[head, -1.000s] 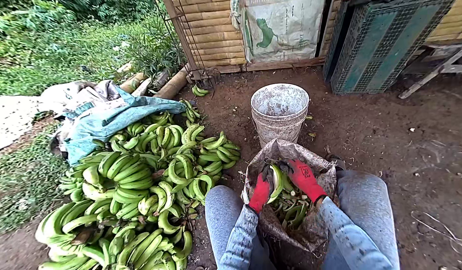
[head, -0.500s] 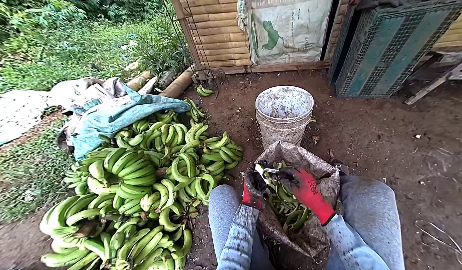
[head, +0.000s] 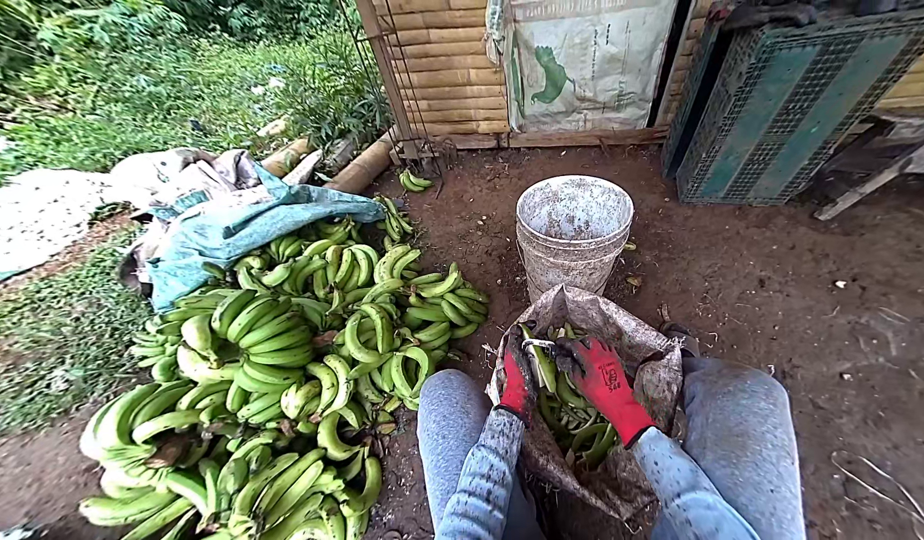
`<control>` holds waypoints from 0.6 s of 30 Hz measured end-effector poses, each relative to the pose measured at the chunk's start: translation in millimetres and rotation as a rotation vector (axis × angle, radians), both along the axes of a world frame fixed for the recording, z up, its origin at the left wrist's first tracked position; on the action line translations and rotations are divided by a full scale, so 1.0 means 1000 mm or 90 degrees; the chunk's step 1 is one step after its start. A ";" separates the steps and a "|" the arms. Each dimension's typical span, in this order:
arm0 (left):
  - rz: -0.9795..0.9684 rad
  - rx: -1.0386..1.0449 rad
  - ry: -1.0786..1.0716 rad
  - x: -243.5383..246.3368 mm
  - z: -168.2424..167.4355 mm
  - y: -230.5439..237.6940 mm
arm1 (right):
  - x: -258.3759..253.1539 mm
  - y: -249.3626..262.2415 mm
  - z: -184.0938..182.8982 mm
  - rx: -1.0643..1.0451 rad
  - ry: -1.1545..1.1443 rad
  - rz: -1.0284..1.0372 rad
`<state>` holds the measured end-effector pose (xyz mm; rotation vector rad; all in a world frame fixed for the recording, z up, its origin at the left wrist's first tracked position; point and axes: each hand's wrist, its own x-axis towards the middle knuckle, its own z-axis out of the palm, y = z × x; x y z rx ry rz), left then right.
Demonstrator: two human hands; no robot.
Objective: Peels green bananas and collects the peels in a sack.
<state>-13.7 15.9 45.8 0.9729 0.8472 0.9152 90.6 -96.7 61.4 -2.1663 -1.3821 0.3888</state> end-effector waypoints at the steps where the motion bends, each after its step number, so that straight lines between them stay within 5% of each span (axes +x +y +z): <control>1: 0.003 0.047 0.064 -0.002 -0.004 0.000 | -0.001 0.002 -0.001 0.002 0.001 -0.011; 7: -0.137 0.227 0.407 -0.014 0.029 -0.044 | 0.017 0.010 0.000 -0.081 0.131 -0.103; 12: -0.150 0.277 0.485 -0.016 0.026 -0.023 | 0.028 -0.004 0.002 0.052 0.221 -0.046; 15: -0.184 0.385 0.554 -0.021 0.027 -0.026 | 0.030 -0.008 0.008 -0.077 0.198 -0.006; 18: -0.125 0.351 0.415 -0.019 0.035 -0.035 | 0.033 -0.009 0.009 -0.273 0.118 -0.060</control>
